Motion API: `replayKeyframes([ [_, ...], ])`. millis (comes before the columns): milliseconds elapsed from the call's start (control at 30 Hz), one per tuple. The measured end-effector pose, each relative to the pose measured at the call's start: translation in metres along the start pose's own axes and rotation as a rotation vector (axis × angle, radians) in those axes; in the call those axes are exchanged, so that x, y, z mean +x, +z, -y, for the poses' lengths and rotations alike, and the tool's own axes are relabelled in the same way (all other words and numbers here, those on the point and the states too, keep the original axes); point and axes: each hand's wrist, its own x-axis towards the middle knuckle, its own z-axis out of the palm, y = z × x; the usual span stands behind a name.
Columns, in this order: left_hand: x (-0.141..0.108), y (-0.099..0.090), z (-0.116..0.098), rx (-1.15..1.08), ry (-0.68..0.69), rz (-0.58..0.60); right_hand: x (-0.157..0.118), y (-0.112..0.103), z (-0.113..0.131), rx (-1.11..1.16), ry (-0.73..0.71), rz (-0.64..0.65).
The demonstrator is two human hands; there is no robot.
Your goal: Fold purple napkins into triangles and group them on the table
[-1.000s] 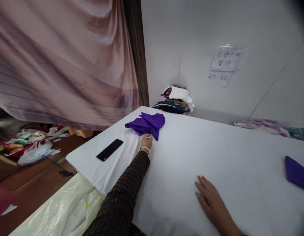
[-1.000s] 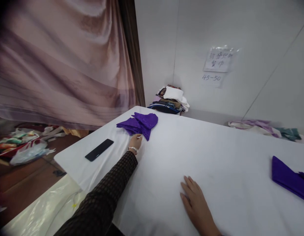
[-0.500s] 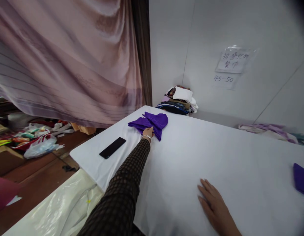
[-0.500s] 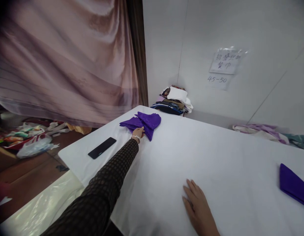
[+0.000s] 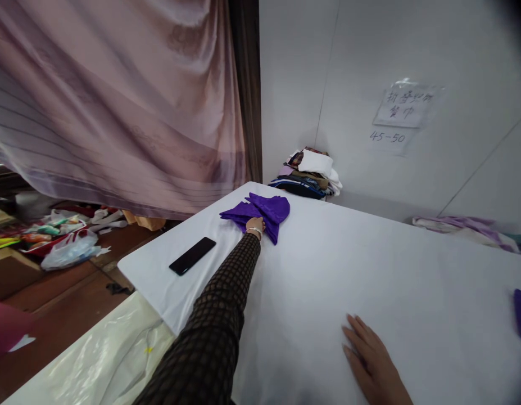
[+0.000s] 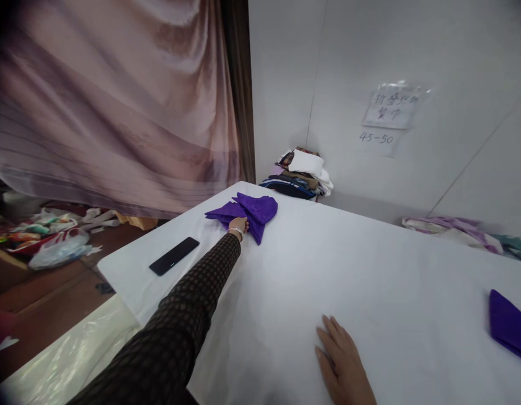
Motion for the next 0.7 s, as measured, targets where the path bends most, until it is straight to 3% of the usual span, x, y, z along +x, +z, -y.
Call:
replayKeyframes([
  [167,-0.022,0.001,-0.021,0.139,0.231,0.038,0.000,0.001,-0.001,0.004,0.020,0.022],
  [300,-0.076,0.011,-0.032,0.243,0.532,0.138,0.003,-0.004,0.005,0.078,0.077,0.042],
  [400,-0.138,0.019,-0.024,0.469,1.008,0.406,0.007,-0.014,0.012,0.247,0.212,0.040],
  [467,-0.183,0.021,-0.011,0.549,1.189,0.628,0.011,-0.023,0.015,0.413,0.349,0.009],
  [600,-0.258,0.020,0.021,0.544,1.346,1.094,0.019,-0.037,0.017,0.748,0.511,-0.144],
  [700,-0.294,0.021,0.045,0.475,1.314,1.299,0.025,-0.043,0.017,0.867,0.509,-0.181],
])
